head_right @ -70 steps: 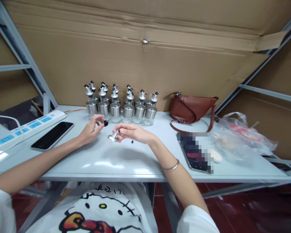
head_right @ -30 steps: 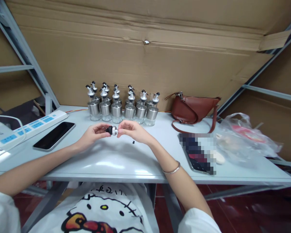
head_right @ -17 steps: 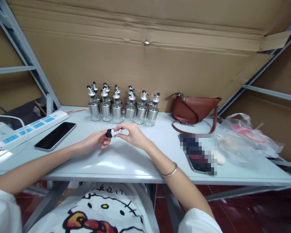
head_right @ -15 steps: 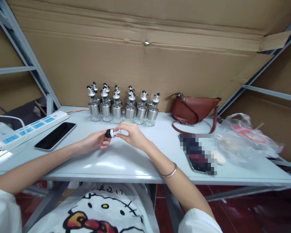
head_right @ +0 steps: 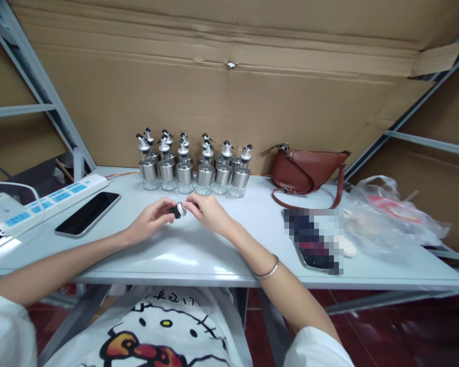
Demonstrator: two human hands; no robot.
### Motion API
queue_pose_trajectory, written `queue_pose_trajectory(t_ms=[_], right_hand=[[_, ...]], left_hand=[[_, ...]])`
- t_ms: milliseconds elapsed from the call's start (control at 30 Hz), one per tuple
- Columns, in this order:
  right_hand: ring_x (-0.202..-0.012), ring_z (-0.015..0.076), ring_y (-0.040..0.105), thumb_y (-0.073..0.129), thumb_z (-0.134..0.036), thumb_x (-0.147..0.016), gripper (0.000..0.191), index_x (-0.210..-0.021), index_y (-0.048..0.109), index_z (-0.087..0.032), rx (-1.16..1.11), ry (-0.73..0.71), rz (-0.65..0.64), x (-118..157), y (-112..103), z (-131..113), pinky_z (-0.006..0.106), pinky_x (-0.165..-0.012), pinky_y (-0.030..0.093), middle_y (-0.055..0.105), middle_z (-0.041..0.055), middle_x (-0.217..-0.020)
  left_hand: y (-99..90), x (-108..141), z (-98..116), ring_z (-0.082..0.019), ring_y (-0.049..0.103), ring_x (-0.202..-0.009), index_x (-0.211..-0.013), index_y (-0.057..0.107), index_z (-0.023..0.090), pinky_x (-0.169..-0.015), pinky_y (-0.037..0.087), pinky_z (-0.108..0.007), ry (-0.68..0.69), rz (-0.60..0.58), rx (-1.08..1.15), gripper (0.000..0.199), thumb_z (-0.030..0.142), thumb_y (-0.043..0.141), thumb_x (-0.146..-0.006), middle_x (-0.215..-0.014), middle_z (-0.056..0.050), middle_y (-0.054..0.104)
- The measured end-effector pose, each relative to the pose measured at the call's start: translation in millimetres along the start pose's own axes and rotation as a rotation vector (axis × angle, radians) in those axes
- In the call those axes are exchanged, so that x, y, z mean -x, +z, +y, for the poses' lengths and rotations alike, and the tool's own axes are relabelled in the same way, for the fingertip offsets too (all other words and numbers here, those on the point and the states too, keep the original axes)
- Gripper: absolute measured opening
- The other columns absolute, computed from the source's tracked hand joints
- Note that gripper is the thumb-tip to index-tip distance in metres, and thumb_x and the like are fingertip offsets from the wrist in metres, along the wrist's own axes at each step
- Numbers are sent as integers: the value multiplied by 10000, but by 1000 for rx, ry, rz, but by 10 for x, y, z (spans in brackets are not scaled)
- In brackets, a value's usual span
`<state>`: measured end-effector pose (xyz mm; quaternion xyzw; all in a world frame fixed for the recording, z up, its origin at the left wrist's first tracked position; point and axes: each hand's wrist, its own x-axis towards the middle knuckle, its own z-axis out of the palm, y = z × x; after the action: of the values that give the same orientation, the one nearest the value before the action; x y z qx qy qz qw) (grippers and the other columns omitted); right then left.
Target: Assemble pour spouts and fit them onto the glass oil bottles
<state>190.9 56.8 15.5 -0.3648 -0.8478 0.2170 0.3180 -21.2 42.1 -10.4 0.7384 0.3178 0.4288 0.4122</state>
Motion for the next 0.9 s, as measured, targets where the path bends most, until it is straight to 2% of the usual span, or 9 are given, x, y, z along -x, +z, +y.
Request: queue_pose_trajectory(t_ms=[133, 233, 300, 433, 500, 633, 733, 833, 900], right_hand=[[-449, 109, 492, 369, -481, -967, 392, -796, 540, -171, -336, 160, -287, 1, -35, -22, 268, -582, 435, 494, -60, -484], [-489, 103, 513, 456, -528, -918, 373, -879, 542, -167, -585, 182, -385, -3, -58, -57, 282, -623, 461, 523, -61, -545], [-537, 105, 534, 523, -514, -887, 346, -847, 540, -170, -616, 179, -333, -10, -39, -70, 281, -645, 454, 558, -41, -601], [-590, 118, 538, 531, -398, -912, 253, -812, 562, -167, -406, 120, -179, -6, 71, -59, 257, -636, 415, 581, -21, -633], [-629, 127, 538, 501, -333, -945, 209, -869, 592, -161, -168, -7, -106, 8, 120, -49, 252, -641, 398, 611, 1, -690], [-725, 162, 542, 411, -267, -1005, 244, -956, 620, -150, 381, -381, 35, 26, 125, -31, 282, -678, 348, 646, 63, -803], [-728, 173, 517, 327, -188, -1021, 304, -963, 623, -149, 620, -525, 96, 20, 89, -16, 298, -665, 304, 629, 65, -766], [-695, 174, 480, 348, -192, -1009, 282, -924, 614, -152, 566, -478, 91, 17, 98, -23, 300, -649, 289, 594, 54, -727], [-667, 162, 450, 423, -234, -983, 222, -860, 594, -164, 354, -332, 63, 20, 131, -45, 292, -643, 291, 552, 32, -704]], left_hand=[[-80, -7, -86, -176, 609, -891, -998, 618, 180, -807, 505, -316, 442, 67, -413, 115, 204, 565, -899, -960, -74, 650], [-135, -56, -68, -173, 620, -907, -989, 632, 182, -826, 509, -315, 554, 128, -442, 115, 209, 553, -909, -985, -83, 662], [-130, -81, -27, -166, 606, -832, -953, 640, 172, -766, 507, -291, 425, 153, -346, 136, 264, 628, -854, -917, -68, 661], [-43, -90, 60, -89, 392, -505, -767, 587, 146, -473, 358, -189, -237, 46, 104, 291, 431, 603, -823, -565, 41, 454], [-10, -86, 88, -66, 252, -427, -673, 508, 159, -394, 229, -168, -436, -50, 247, 372, 482, 502, -857, -502, 77, 319], [7, -83, 127, -47, 146, -394, -597, 393, 198, -366, 164, -169, -521, -160, 316, 398, 490, 451, -861, -490, 98, 241], [26, -72, 147, -50, 142, -410, -660, 386, 199, -395, 165, -173, -501, -142, 341, 384, 506, 418, -889, -525, 100, 235], [39, -40, 132, -74, 217, -441, -749, 406, 194, -444, 205, -195, -365, -79, 242, 355, 496, 378, -932, -523, 91, 289], [25, -14, 95, -94, 282, -470, -837, 443, 185, -487, 259, -214, -236, -59, 94, 288, 442, 380, -950, -526, 83, 344]])
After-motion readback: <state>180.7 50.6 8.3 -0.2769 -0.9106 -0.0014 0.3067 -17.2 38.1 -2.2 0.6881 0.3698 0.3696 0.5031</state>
